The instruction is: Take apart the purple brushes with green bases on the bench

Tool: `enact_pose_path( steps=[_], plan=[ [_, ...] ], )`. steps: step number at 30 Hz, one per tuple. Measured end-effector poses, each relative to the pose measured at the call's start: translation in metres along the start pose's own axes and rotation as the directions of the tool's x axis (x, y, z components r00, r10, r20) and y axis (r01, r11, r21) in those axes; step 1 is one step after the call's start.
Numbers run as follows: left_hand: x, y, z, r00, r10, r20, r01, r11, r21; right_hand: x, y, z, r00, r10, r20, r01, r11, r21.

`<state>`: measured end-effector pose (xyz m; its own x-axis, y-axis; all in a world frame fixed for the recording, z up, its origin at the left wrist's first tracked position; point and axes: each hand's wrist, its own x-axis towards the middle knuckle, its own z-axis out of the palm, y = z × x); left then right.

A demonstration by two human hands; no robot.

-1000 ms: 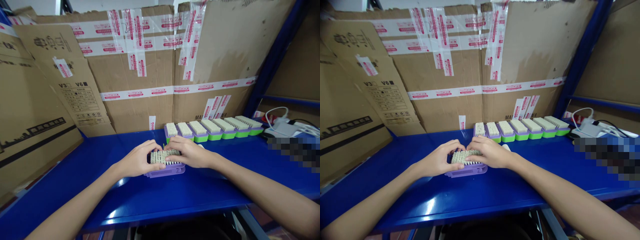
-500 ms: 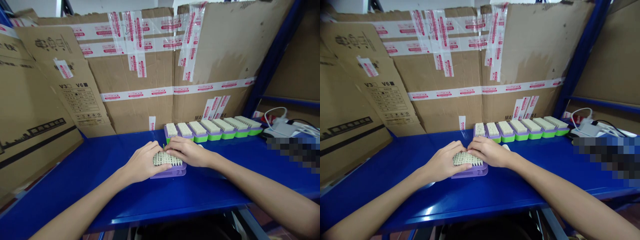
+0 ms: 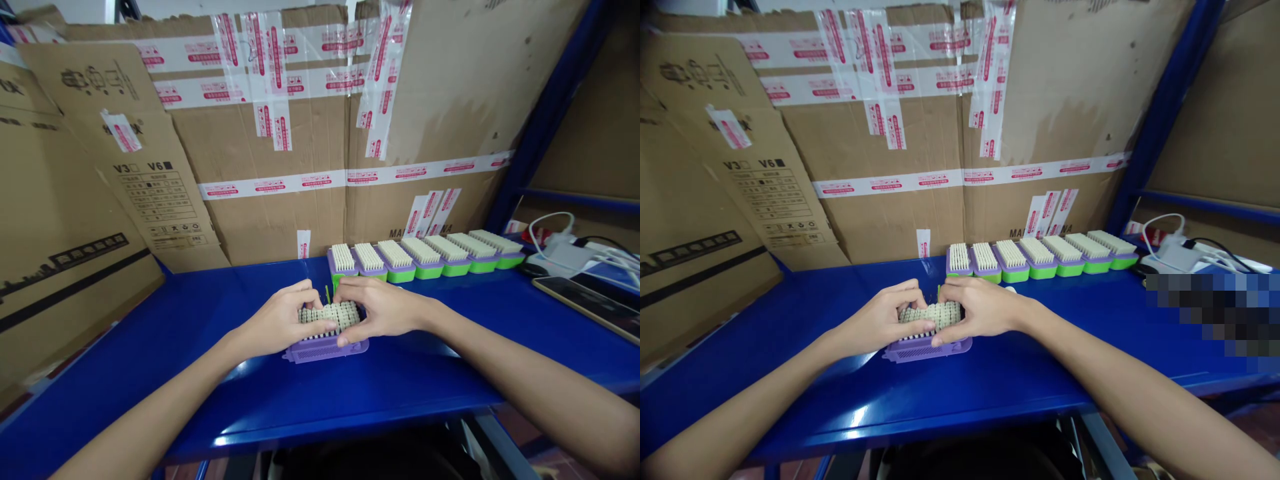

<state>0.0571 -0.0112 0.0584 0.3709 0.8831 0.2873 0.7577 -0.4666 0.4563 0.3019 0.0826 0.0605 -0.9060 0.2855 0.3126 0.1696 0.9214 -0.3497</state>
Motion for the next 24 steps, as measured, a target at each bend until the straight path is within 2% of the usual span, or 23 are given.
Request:
enact_pose_path(
  steps=[5, 13, 24],
  plan=[
    [0.001, -0.004, 0.000, 1.000, -0.021, 0.015, 0.022, 0.999, -0.036, 0.002, 0.005, 0.008, 0.999, -0.028, -0.028, 0.029, 0.999, 0.035],
    [0.004, -0.009, 0.006, 1.000, -0.016, -0.011, 0.014, 0.986, -0.167, 0.006, 0.008, 0.010, 0.998, -0.054, -0.033, 0.062, 0.954, 0.295],
    [0.005, -0.012, 0.006, 0.999, -0.031, -0.013, 0.027, 0.973, -0.227, 0.006, 0.011, 0.010, 0.994, -0.111, -0.010, 0.109, 0.950, 0.294]
  ],
)
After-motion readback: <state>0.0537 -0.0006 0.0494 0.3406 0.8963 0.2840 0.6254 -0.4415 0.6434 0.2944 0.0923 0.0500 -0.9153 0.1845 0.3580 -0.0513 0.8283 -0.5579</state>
